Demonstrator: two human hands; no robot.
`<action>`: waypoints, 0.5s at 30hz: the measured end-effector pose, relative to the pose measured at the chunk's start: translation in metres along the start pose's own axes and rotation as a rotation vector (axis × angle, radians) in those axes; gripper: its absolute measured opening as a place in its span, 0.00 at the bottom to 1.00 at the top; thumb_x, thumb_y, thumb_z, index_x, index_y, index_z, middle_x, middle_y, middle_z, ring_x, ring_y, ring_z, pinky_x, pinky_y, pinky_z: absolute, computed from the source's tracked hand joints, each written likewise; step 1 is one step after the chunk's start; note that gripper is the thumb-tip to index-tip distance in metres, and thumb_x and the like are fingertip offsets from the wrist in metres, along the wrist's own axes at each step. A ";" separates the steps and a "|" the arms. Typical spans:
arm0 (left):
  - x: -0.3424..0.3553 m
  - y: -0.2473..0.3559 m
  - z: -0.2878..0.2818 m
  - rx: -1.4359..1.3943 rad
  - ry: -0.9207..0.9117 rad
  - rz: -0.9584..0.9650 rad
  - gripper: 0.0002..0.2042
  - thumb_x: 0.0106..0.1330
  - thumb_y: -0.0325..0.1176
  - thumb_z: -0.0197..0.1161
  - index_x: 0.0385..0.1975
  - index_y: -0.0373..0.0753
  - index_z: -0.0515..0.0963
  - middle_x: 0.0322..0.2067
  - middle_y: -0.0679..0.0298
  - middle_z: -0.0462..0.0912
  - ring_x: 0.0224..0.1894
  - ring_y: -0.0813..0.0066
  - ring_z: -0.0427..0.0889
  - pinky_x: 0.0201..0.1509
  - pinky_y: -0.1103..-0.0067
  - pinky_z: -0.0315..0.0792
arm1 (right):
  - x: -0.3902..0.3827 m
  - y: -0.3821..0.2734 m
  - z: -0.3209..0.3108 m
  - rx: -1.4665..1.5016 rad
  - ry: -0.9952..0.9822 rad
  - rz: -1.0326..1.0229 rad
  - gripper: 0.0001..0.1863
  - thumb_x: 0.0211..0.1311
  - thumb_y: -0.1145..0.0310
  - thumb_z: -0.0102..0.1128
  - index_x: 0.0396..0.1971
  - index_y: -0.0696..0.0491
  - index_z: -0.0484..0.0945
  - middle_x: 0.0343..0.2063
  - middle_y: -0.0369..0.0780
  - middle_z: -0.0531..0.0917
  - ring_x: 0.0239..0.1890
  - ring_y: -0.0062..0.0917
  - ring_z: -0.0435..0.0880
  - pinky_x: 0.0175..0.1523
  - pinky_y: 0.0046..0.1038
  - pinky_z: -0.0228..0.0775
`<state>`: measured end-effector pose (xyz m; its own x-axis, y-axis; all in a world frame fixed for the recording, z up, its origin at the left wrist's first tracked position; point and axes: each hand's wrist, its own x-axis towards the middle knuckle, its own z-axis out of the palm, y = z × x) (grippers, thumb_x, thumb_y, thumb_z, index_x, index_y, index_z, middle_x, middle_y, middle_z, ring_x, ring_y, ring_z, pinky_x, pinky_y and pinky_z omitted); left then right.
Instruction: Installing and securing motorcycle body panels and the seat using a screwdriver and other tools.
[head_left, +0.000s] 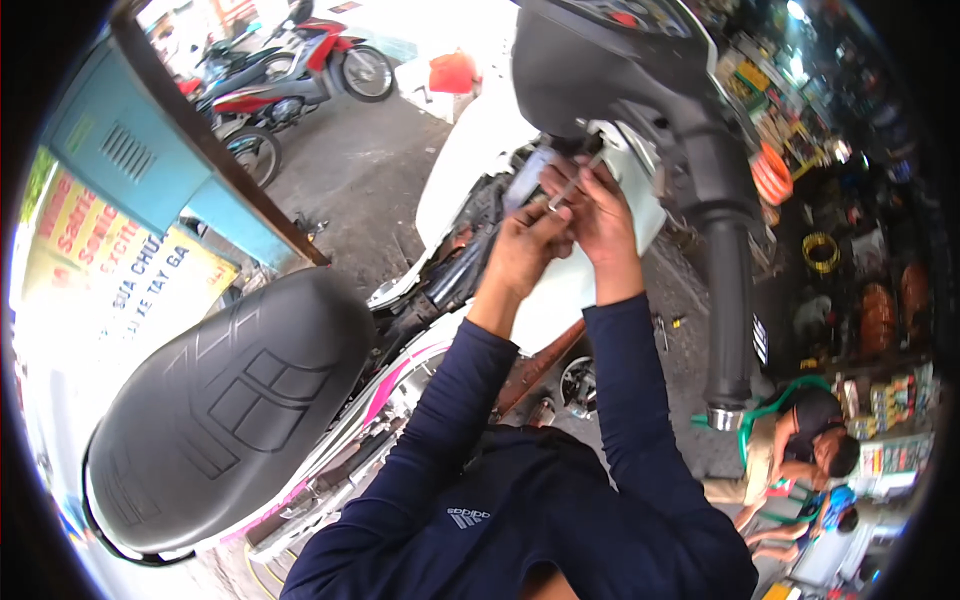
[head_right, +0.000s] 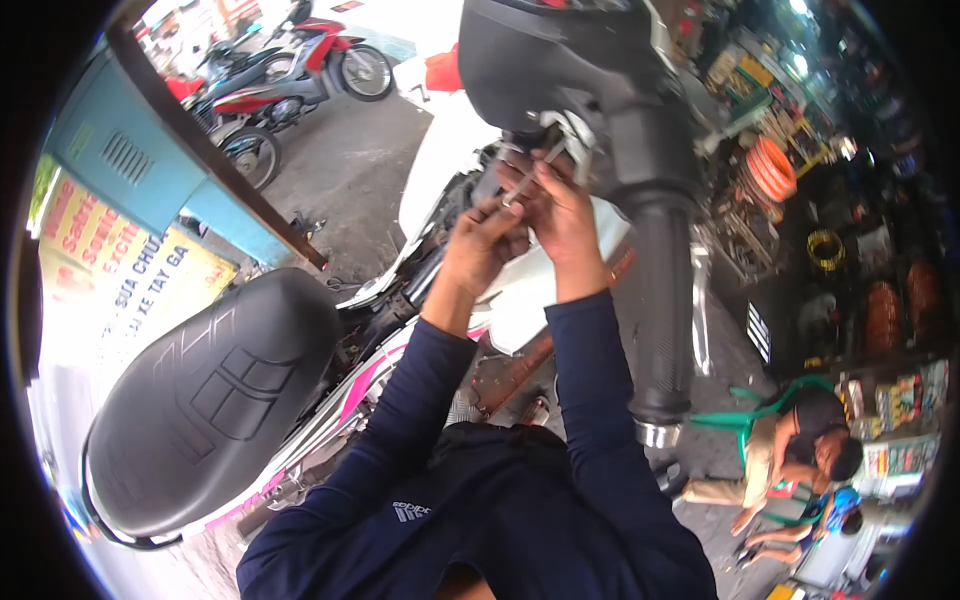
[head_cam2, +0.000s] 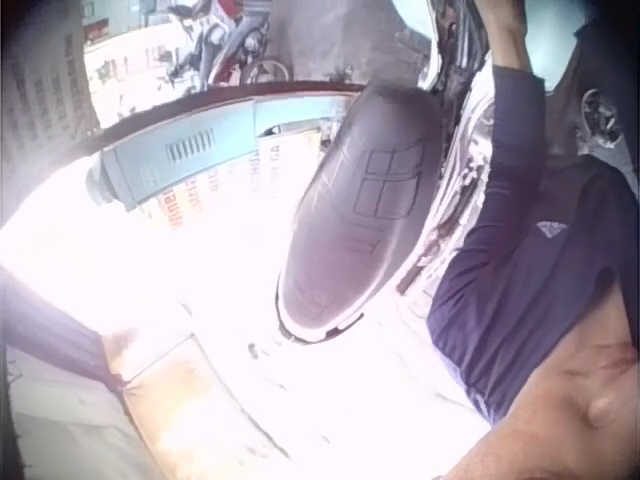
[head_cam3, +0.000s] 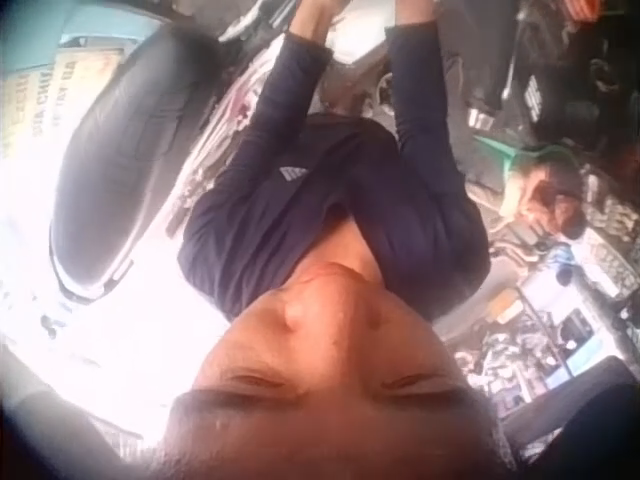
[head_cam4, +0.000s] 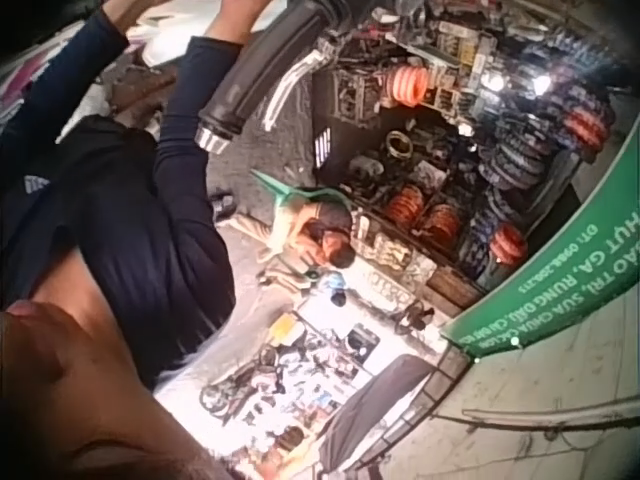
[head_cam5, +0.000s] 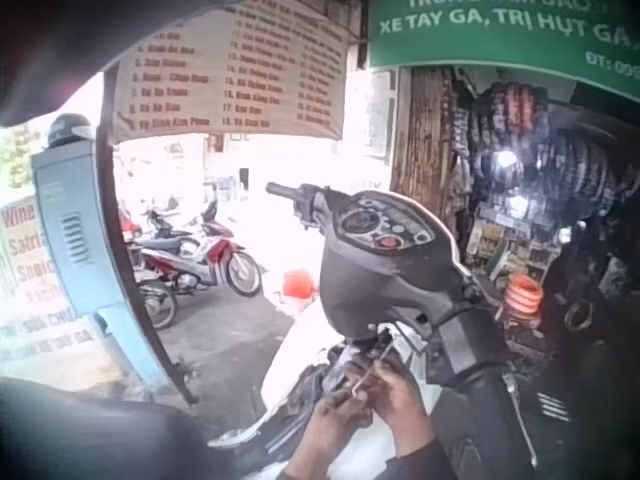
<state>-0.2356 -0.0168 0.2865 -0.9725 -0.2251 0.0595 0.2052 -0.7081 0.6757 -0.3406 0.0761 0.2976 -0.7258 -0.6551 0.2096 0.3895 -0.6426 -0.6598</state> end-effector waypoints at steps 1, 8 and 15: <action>-0.003 0.007 -0.001 -0.056 -0.014 -0.038 0.08 0.66 0.31 0.62 0.41 0.36 0.76 0.27 0.69 0.76 0.26 0.79 0.74 0.32 0.80 0.69 | -0.002 0.004 0.013 0.000 0.009 0.001 0.10 0.67 0.72 0.54 0.46 0.56 0.74 0.50 0.52 0.79 0.53 0.42 0.80 0.59 0.42 0.72; -0.084 -0.056 -0.026 0.174 -0.109 -0.240 0.12 0.68 0.42 0.59 0.36 0.38 0.73 0.28 0.65 0.77 0.30 0.75 0.75 0.35 0.79 0.70 | -0.095 0.023 -0.038 -0.646 -0.154 0.079 0.08 0.65 0.72 0.57 0.40 0.59 0.81 0.41 0.42 0.86 0.44 0.20 0.82 0.49 0.24 0.74; -0.210 -0.282 -0.142 0.300 0.257 -1.015 0.10 0.67 0.37 0.57 0.32 0.36 0.75 0.23 0.63 0.76 0.23 0.69 0.74 0.29 0.74 0.71 | -0.361 0.049 -0.234 -1.240 0.237 0.659 0.18 0.62 0.60 0.63 0.41 0.61 0.80 0.31 0.43 0.86 0.35 0.26 0.84 0.43 0.28 0.74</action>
<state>-0.0734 0.1353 -0.0206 -0.6144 0.2146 -0.7593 -0.7497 -0.4589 0.4769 -0.1921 0.3737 0.0210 -0.7339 -0.5328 -0.4213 0.0373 0.5878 -0.8082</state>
